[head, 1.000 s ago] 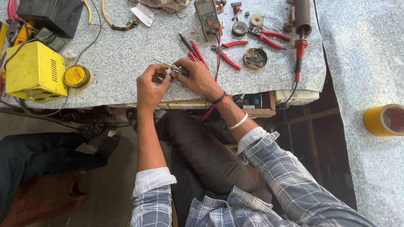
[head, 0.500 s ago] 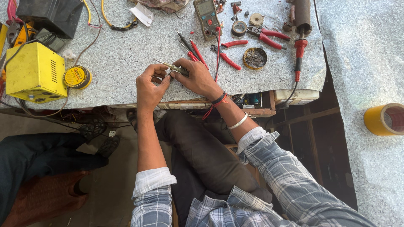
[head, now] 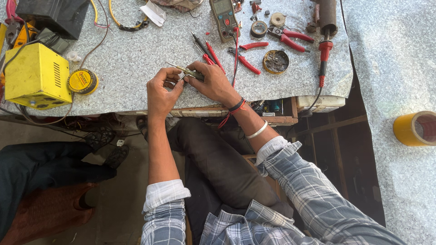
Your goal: The person uses a screwdriver to adjust a small component on a circuit board, then picks up a soldering iron and applies solder to several points on the board. The person holds the board steady with one hand while soldering with the other.
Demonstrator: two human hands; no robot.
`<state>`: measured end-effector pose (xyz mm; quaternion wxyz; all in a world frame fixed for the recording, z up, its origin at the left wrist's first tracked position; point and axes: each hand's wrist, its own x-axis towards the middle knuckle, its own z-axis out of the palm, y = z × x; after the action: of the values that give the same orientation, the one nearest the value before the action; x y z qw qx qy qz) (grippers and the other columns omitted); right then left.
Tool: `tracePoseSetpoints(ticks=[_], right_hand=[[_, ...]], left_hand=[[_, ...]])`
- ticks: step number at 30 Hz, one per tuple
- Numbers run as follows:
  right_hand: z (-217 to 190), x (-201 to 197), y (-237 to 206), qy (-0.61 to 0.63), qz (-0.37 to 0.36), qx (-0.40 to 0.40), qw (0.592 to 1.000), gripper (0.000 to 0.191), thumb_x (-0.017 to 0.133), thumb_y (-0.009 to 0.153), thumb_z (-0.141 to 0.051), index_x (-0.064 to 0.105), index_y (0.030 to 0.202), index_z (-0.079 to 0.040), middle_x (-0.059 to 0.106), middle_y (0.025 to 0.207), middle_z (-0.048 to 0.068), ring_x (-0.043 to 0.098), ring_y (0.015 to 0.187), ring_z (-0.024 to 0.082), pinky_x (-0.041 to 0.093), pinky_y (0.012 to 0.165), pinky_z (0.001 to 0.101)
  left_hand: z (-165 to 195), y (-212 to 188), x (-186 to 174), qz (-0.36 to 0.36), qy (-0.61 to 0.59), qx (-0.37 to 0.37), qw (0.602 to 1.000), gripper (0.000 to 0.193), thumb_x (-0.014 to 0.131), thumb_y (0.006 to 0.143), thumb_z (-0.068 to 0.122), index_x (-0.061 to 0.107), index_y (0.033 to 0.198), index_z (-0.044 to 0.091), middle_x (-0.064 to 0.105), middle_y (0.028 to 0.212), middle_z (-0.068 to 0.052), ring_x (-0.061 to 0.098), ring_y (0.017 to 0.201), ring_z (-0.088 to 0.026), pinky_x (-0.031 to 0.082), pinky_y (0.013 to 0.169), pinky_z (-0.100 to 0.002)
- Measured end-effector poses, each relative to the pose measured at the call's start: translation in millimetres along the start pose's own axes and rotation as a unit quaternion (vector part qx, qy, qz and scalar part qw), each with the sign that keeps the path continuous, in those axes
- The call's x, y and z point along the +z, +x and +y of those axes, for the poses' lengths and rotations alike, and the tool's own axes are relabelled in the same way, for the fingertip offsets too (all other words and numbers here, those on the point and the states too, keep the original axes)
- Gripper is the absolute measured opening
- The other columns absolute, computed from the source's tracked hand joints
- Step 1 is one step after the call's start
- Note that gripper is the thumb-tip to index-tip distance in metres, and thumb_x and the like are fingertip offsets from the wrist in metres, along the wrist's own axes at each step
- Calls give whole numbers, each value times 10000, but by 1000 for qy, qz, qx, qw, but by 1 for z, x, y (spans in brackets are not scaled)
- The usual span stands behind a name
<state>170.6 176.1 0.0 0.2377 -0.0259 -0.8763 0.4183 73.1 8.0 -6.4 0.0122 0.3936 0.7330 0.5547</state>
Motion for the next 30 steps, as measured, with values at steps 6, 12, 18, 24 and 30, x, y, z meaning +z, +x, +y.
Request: tracePoseSetpoints(ticks=[6, 12, 18, 24, 30], right_hand=[[-1, 2, -7, 2, -3, 13, 1000, 261, 755, 933, -251, 692, 1081, -45, 662, 736, 82, 634, 677, 220, 471, 646, 393], [-1, 3, -8, 9, 4, 0, 1000, 254, 753, 931, -244, 693, 1082, -49, 666, 743, 72, 637, 676, 205, 473, 638, 382], [0, 4, -7, 4, 3, 4, 1000, 248, 757, 933, -243, 693, 1070, -47, 657, 728, 74, 627, 665, 214, 463, 631, 387], [1, 4, -7, 2, 3, 6, 1000, 253, 754, 934, -250, 688, 1071, -48, 656, 721, 71, 629, 663, 213, 467, 636, 387], [1, 4, -8, 4, -1, 0, 1000, 262, 742, 946, -266, 687, 1085, -51, 636, 703, 63, 618, 659, 207, 466, 635, 388]], left_hand=[[-3, -6, 1, -2, -14, 7, 1000, 253, 792, 883, 54, 714, 1123, 52, 754, 941, -70, 734, 807, -138, 587, 680, -279], [-5, -7, 1, -1, -12, 6, 1000, 249, 786, 882, 50, 712, 1119, 52, 752, 937, -69, 738, 799, -136, 589, 670, -277], [-6, -7, 2, 0, -10, 2, 1000, 243, 788, 881, 52, 713, 1112, 52, 753, 929, -71, 739, 797, -138, 585, 666, -276], [-8, -7, 1, 2, -22, 13, 1000, 234, 775, 894, 55, 707, 1118, 47, 753, 940, -77, 736, 808, -140, 586, 677, -274], [-14, -8, 3, 55, 2, 1, 999, 202, 754, 961, 76, 692, 1147, 27, 747, 966, -82, 731, 847, -154, 584, 722, -302]])
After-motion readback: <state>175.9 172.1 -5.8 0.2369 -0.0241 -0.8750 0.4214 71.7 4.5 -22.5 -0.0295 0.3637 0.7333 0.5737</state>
